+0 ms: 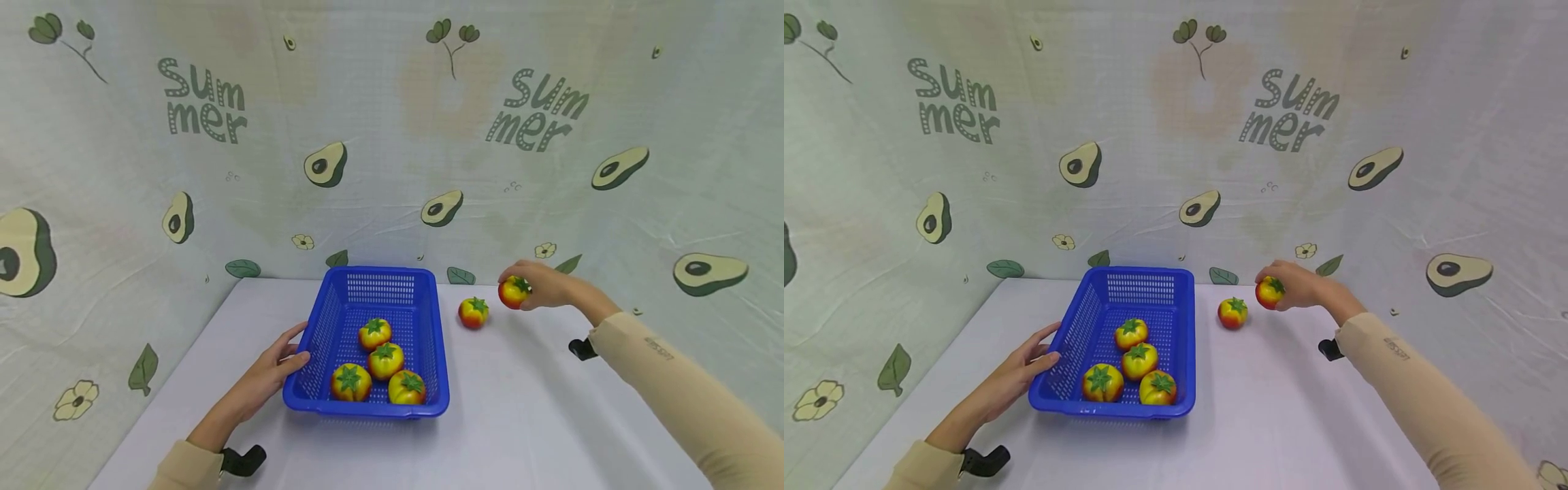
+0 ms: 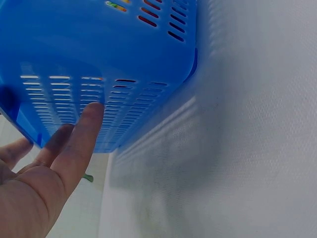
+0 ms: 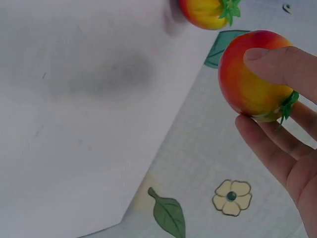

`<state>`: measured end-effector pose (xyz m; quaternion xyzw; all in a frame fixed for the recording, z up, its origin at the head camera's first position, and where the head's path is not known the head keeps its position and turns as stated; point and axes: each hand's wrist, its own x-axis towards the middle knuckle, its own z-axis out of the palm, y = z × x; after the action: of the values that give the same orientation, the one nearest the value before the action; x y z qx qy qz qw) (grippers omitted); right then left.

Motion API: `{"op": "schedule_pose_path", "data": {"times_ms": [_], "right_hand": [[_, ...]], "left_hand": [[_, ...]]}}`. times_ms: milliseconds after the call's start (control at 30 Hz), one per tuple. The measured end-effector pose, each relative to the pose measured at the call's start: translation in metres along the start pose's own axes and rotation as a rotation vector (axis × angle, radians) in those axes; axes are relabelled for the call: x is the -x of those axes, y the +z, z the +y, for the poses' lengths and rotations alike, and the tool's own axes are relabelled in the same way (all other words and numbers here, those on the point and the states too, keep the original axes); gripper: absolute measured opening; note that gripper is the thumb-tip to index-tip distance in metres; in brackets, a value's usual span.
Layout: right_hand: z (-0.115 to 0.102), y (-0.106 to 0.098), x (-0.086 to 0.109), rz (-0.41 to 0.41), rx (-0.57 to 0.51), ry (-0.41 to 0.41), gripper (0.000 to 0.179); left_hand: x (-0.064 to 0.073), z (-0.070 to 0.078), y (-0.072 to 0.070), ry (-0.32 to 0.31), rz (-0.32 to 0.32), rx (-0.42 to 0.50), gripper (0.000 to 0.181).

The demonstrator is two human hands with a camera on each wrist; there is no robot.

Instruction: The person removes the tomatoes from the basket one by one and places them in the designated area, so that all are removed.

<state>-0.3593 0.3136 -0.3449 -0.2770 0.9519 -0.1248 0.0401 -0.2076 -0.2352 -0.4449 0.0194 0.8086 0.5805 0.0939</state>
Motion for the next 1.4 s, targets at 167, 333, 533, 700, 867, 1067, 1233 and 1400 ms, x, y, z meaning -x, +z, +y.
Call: {"op": "schedule_pose_path", "data": {"times_ms": [167,333,533,700,867,1067,1233,1400], "right_hand": [[0.012,0.011,-0.001,-0.024,-0.020,0.019,0.056],[0.022,0.022,-0.005,-0.069,-0.049,0.015,0.056],[0.027,0.034,-0.010,-0.100,-0.079,0.018,0.056],[0.028,0.042,-0.012,-0.096,-0.085,0.022,0.056],[0.032,0.051,-0.014,-0.109,-0.094,0.046,0.057],[0.037,0.060,-0.018,-0.116,-0.093,0.044,0.055],[0.033,0.063,-0.019,-0.133,-0.085,0.050,0.055],[0.030,0.064,-0.020,-0.148,-0.063,0.059,0.056]], "left_hand": [[-0.001,0.000,0.000,-0.002,0.007,-0.006,0.067],[0.000,0.000,0.000,-0.003,0.013,-0.010,0.067],[0.001,-0.001,0.000,-0.003,0.010,-0.009,0.067],[0.001,-0.001,0.000,-0.006,0.010,-0.005,0.067],[0.001,-0.001,0.000,-0.004,0.003,-0.001,0.067],[0.001,-0.001,0.000,-0.001,0.001,-0.002,0.066],[0.000,-0.001,0.000,-0.005,0.010,-0.006,0.067],[-0.001,-0.001,0.000,-0.004,0.003,0.002,0.067]]}}
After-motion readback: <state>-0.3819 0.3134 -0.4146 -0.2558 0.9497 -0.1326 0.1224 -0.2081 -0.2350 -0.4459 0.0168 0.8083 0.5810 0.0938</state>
